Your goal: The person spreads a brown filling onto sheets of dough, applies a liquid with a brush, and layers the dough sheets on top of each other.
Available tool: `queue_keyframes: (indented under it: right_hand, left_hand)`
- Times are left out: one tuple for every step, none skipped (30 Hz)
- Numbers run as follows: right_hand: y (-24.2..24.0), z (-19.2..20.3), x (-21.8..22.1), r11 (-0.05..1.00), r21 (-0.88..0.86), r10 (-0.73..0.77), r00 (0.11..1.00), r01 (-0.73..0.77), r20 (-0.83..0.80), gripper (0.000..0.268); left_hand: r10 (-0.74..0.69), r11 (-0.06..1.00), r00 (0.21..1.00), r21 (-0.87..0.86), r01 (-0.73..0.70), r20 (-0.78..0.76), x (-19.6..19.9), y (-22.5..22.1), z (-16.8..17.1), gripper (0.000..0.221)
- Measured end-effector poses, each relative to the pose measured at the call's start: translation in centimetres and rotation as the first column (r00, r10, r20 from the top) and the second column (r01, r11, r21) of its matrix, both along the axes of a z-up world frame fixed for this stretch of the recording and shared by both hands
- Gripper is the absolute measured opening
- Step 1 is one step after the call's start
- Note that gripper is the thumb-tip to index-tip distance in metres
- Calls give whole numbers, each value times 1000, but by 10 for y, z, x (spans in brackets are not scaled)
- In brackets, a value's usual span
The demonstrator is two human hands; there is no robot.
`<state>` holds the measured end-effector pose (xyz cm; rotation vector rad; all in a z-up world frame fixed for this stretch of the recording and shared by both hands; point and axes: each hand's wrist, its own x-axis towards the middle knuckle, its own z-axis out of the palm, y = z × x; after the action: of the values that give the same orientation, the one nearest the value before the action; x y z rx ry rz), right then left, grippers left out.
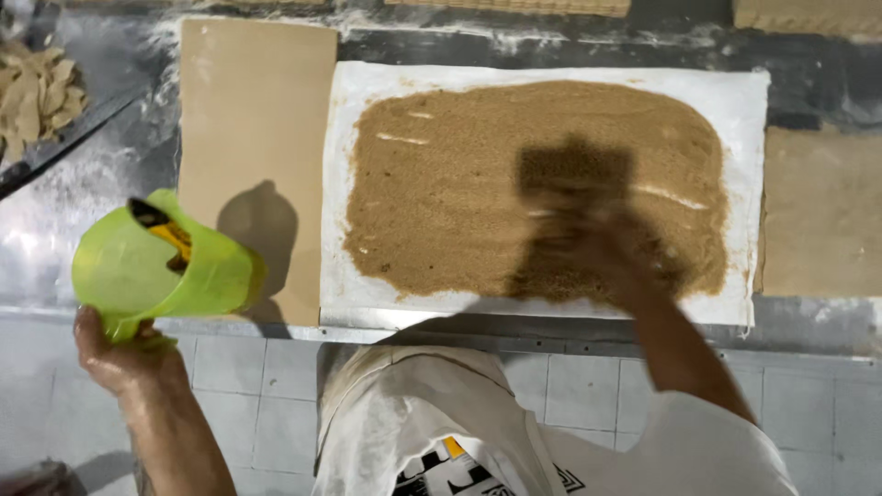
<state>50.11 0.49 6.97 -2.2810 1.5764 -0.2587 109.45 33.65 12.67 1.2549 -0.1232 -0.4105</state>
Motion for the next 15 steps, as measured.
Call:
queue_keyframes:
  right_hand:
    - [-2, 4, -27, 997, -18, -75, 997, 76, 30, 42]
    - [-2, 8, -51, 989, -29, -140, 988, 142, 68, 41]
    - [-2, 10, -70, 979, -35, -197, 975, 201, 100, 40]
    - [-2, 12, -81, 975, -50, -206, 966, 216, 158, 40]
    - [-1, 12, -86, 977, -90, -169, 962, 192, 213, 39]
    - [1, 11, -85, 979, -111, -137, 952, 173, 272, 38]
    - [-1, 9, -75, 898, -431, 72, 996, -86, -49, 37]
    - [-3, 10, -64, 917, -400, -7, 1000, 5, -4, 27]
    - [-5, 12, -48, 927, -362, -87, 995, 95, 38, 20]
    - [-4, 14, -30, 928, -321, -172, 982, 187, 75, 20]
    - [-3, 15, -9, 956, -237, -171, 985, 171, 22, 19]
    - [-3, 16, 12, 975, -153, -169, 985, 162, -31, 19]
    - [-3, 16, 34, 985, -68, -162, 983, 156, -84, 19]
    - [-3, 14, 54, 988, 15, -148, 979, 152, -139, 20]
    - [-3, 12, 72, 984, 97, -130, 973, 151, -193, 21]
  left_hand:
    - [-10, 1000, 1000, -15, 10, 6, -3, 0, 1, 36]
    - [-18, 999, 1000, -27, 18, 11, -4, 0, 2, 34]
    - [-23, 999, 1000, -40, 22, -12, -4, 0, 4, 32]
    - [-25, 998, 999, -60, 23, -33, -2, -2, 5, 29]
    - [-29, 996, 998, -81, 24, -52, 1, -3, 7, 27]
    - [-29, 996, 999, -82, 25, -42, 4, -3, 8, 27]
    - [-29, 996, 999, -83, 26, -33, 6, -3, 8, 26]
    - [-30, 996, 999, -83, 29, -22, 9, -4, 9, 25]
    - [-17, 997, 999, -76, 14, -39, 13, -4, 10, 27]
    - [-8, 997, 998, -73, 4, -57, 17, -5, 10, 29]
    - [0, 998, 997, -70, -6, -75, 21, -4, 11, 30]
    - [5, 998, 998, -63, -9, -70, 26, -5, 12, 31]
    - [9, 998, 998, -56, -13, -66, 30, -4, 12, 32]
    - [15, 999, 998, -51, -18, -63, 34, -3, 10, 33]
    - [16, 999, 997, -44, -19, -75, 39, -2, 6, 32]
